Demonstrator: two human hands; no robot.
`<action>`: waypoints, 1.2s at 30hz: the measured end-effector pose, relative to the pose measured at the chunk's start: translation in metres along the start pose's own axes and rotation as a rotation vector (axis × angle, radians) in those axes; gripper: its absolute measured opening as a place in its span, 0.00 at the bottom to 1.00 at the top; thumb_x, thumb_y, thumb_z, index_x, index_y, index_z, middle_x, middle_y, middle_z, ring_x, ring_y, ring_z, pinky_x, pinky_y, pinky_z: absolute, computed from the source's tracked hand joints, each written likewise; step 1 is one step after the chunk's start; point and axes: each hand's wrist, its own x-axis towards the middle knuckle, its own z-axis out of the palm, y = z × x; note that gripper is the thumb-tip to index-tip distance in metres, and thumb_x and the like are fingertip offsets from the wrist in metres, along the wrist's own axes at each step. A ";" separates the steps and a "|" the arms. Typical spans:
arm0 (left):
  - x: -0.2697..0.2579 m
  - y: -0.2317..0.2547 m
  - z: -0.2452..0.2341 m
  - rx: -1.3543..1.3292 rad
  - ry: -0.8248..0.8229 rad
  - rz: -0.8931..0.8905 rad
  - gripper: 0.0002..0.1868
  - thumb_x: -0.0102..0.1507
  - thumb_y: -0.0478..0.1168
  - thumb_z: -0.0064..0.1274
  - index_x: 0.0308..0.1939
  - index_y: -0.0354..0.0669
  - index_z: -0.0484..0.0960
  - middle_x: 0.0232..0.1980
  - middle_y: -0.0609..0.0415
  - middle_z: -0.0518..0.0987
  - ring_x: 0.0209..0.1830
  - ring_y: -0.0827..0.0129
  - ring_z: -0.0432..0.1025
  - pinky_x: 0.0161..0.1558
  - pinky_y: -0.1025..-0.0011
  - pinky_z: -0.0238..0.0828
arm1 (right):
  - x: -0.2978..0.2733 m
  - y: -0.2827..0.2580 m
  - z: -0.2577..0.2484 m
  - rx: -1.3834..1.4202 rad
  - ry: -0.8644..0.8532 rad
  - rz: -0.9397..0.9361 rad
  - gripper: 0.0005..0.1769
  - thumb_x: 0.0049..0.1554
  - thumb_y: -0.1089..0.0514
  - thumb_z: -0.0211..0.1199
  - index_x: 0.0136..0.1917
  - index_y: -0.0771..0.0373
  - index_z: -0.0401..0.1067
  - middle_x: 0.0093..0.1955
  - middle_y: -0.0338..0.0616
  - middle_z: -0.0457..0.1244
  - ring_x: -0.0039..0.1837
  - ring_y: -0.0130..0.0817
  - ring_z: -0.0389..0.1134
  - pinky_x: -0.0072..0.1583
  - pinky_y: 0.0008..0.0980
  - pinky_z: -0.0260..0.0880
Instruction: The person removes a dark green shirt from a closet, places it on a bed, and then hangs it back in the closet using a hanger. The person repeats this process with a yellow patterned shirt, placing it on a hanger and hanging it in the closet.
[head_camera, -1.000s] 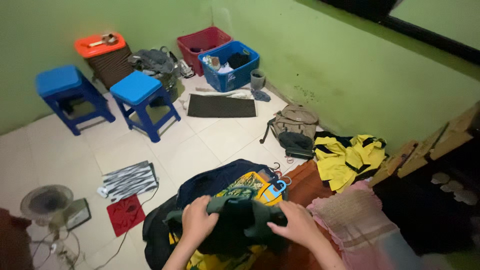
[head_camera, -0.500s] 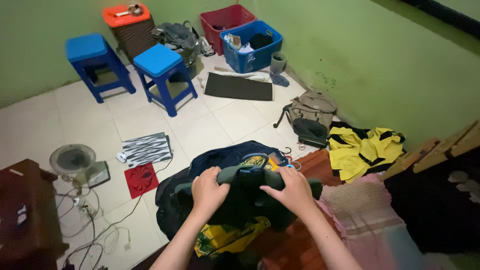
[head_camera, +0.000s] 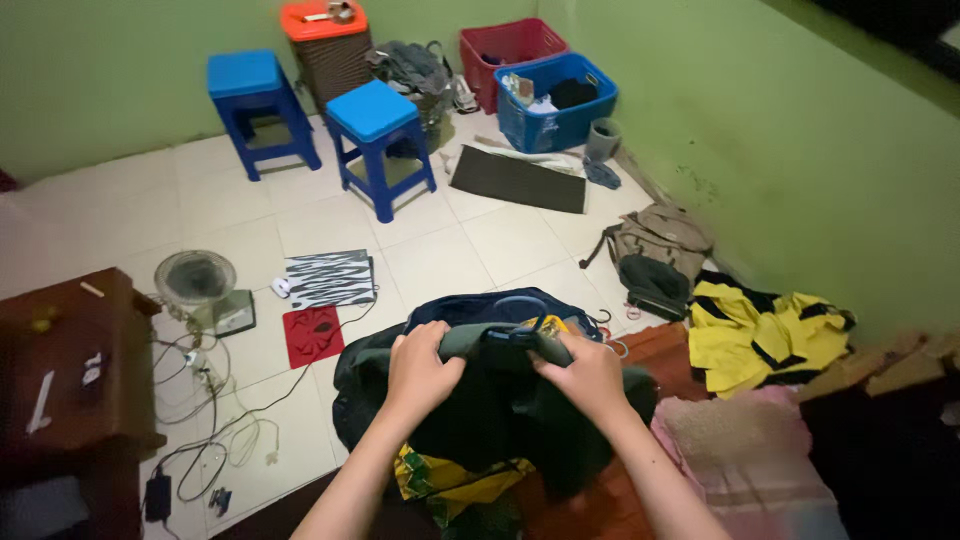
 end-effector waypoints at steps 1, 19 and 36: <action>-0.002 0.000 -0.005 -0.006 0.008 -0.003 0.15 0.50 0.43 0.56 0.37 0.40 0.78 0.36 0.48 0.78 0.44 0.52 0.72 0.46 0.58 0.62 | 0.001 -0.003 0.000 0.006 0.020 -0.036 0.20 0.46 0.41 0.73 0.39 0.58 0.76 0.36 0.51 0.68 0.42 0.51 0.72 0.43 0.45 0.70; -0.091 -0.025 -0.144 0.149 0.228 -0.049 0.29 0.45 0.48 0.69 0.44 0.40 0.77 0.47 0.49 0.79 0.52 0.55 0.71 0.53 0.59 0.61 | -0.013 -0.158 0.023 0.109 -0.139 -0.158 0.20 0.45 0.44 0.71 0.33 0.62 0.70 0.29 0.50 0.64 0.34 0.47 0.68 0.38 0.42 0.64; -0.242 -0.066 -0.244 0.562 0.560 -0.183 0.50 0.48 0.38 0.65 0.73 0.41 0.60 0.70 0.45 0.66 0.72 0.52 0.58 0.72 0.46 0.44 | -0.074 -0.321 0.106 0.217 -0.267 -0.327 0.22 0.48 0.41 0.70 0.34 0.63 0.74 0.29 0.55 0.64 0.34 0.51 0.68 0.39 0.42 0.66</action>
